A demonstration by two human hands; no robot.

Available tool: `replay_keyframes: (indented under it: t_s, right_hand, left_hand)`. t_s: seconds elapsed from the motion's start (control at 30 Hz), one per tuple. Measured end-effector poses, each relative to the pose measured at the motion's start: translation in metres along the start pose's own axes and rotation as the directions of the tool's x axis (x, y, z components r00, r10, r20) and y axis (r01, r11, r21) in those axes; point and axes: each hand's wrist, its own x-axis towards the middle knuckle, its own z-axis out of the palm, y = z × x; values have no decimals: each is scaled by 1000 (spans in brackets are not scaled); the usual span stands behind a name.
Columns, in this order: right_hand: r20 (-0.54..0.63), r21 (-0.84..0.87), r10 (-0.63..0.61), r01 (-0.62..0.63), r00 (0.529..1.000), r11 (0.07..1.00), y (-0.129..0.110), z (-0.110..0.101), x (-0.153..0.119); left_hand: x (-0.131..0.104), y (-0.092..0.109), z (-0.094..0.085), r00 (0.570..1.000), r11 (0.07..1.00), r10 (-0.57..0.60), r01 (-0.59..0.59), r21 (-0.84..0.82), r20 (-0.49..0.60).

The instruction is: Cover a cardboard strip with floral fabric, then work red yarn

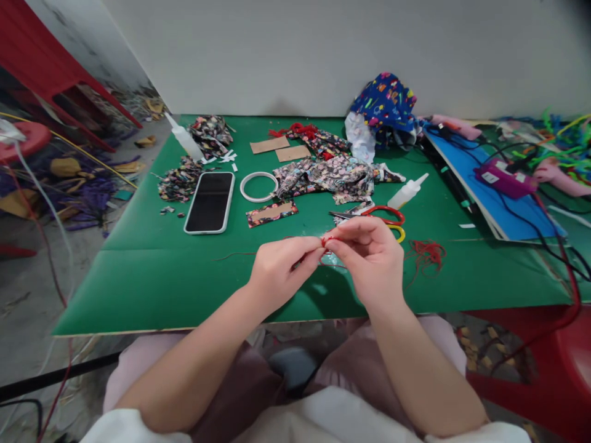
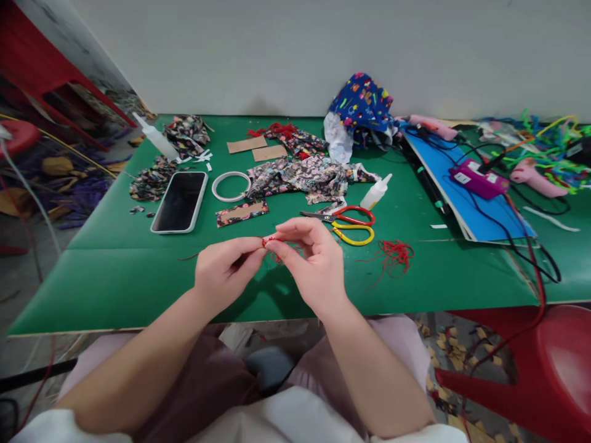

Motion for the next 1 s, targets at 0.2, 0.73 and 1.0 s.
replay_keyframes:
  t_s: [0.2, 0.73, 1.0]
  right_hand:
    - [3, 29, 5, -5, 1000, 1000, 2, -1, 2]
    - [107, 130, 104, -118, 989, 984, 8, -6, 8]
    - [108, 45, 108, -113, 988, 993, 7, -6, 9]
  left_hand:
    - [1, 1, -3, 992, 991, -108, 113, -72, 72]
    - [10, 3, -6, 832, 763, -457, 548, -342, 314]
    - [10, 0, -7, 903, 919, -337, 377, -115, 265]
